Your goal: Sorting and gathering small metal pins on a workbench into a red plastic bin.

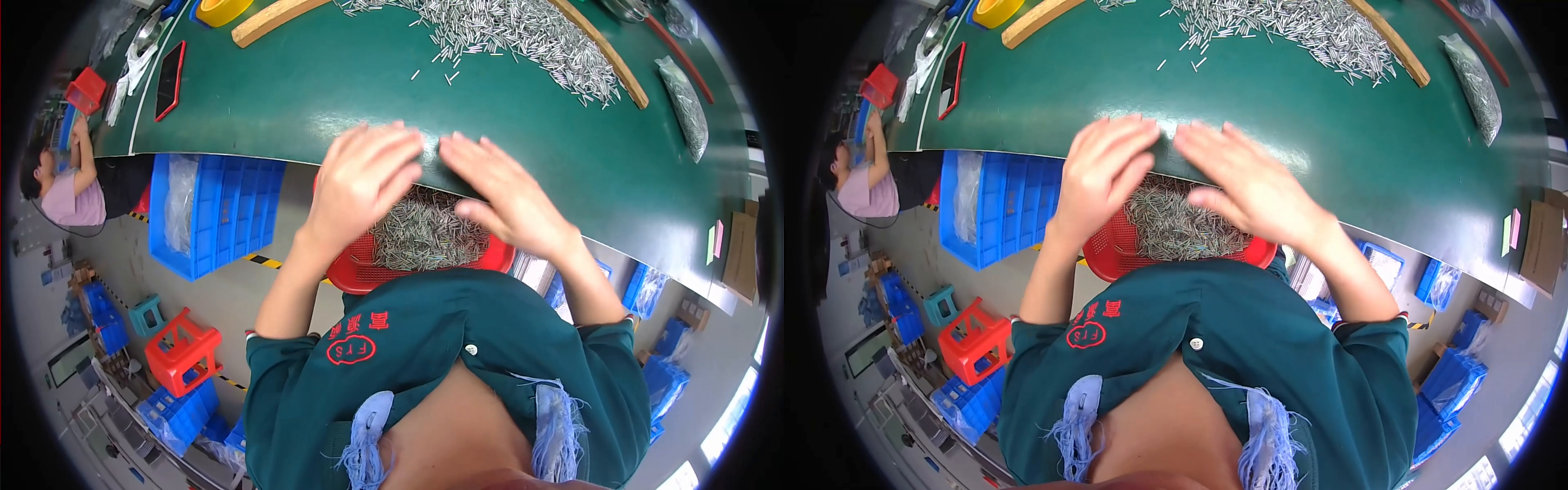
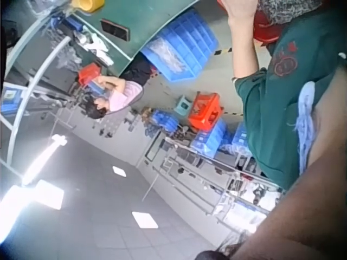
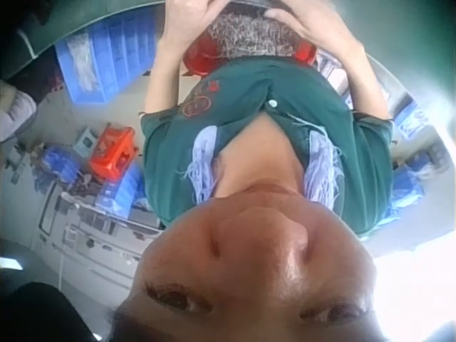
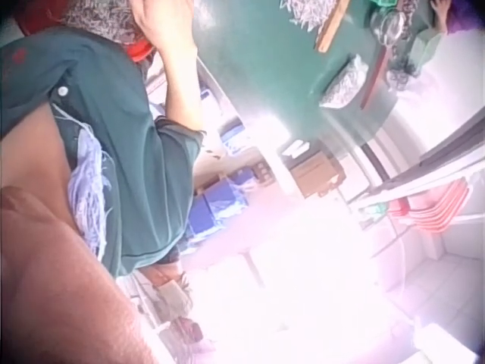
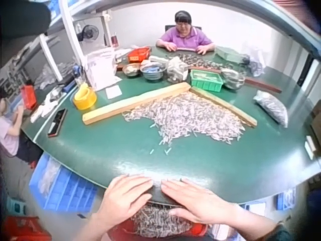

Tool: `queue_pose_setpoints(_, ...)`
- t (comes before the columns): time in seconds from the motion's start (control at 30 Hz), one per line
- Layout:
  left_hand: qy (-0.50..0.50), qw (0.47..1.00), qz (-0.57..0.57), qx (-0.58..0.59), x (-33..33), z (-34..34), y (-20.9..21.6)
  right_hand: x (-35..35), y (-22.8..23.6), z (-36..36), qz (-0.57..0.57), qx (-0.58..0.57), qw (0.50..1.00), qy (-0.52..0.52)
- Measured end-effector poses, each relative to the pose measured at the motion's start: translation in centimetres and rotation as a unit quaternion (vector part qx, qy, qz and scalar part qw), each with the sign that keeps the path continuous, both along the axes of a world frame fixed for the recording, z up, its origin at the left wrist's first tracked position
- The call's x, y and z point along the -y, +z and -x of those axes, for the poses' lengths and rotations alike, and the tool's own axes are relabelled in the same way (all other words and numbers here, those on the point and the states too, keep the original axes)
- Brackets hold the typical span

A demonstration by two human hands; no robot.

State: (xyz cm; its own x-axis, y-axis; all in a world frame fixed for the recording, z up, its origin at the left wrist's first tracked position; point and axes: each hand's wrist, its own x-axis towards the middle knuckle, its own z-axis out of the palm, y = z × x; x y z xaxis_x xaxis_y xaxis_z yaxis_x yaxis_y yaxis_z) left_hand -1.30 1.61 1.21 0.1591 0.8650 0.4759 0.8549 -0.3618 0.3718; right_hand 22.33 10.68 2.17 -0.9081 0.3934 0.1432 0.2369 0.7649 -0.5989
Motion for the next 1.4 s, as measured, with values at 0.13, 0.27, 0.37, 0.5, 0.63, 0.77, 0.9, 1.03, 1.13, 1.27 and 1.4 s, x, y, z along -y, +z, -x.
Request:
queue_pose_setpoints(0.13, 0.057, 0.996, -0.012, -0.06, -5.8, 0.3, -1.7, -4.6, -1.1, 2.1, -0.136, 0.001, 0.989, -0.061)
queue_pose_setpoints(0.27, 0.07, 0.993, -0.015, -0.094, -9.7, 0.5, -2.1, -9.1, -2.7, 3.7, -0.223, 0.03, 0.963, -0.148)
queue_pose_setpoints(0.37, 0.067, 0.991, -0.049, -0.1, -10.9, 0.4, -2.3, -9.8, -3.7, 3.7, -0.247, 0.026, 0.953, -0.172)
queue_pose_setpoints(0.5, 0.055, 0.99, -0.075, -0.103, -12.1, 0.1, -2.0, -10.2, -4.2, 4.0, -0.232, 0.007, 0.957, -0.171)
queue_pose_setpoints(0.63, 0.08, 0.986, -0.08, -0.119, -13.8, 0.1, -2.2, -10.4, -4.3, 4.4, -0.243, 0.005, 0.956, -0.166)
queue_pose_setpoints(0.77, 0.066, 0.981, -0.1, -0.153, -14.0, 0.4, -2.4, -10.3, -4.2, 4.5, -0.244, 0.015, 0.955, -0.168)
queue_pose_setpoints(0.9, 0.048, 0.983, -0.118, -0.135, -13.2, 1.2, -2.0, -10.1, -4.1, 4.3, -0.231, 0.018, 0.959, -0.162)
queue_pose_setpoints(1.03, 0.14, 0.976, -0.103, -0.133, -13.7, 4.3, -0.6, -10.1, -4.2, 4.2, -0.209, 0.006, 0.964, -0.166)
queue_pose_setpoints(1.13, 0.259, 0.947, -0.061, -0.182, -14.2, 9.6, 0.1, -10.0, -3.8, 4.2, -0.197, -0.009, 0.966, -0.168)
queue_pose_setpoints(1.27, 0.299, 0.924, 0.009, -0.24, -15.1, 11.8, 1.5, -10.5, -4.2, 3.6, -0.198, 0.01, 0.961, -0.191)
queue_pose_setpoints(1.4, 0.107, 0.967, -0.058, -0.226, -19.1, 8.1, -0.3, -11.7, -4.4, 2.8, -0.235, 0.017, 0.935, -0.265)
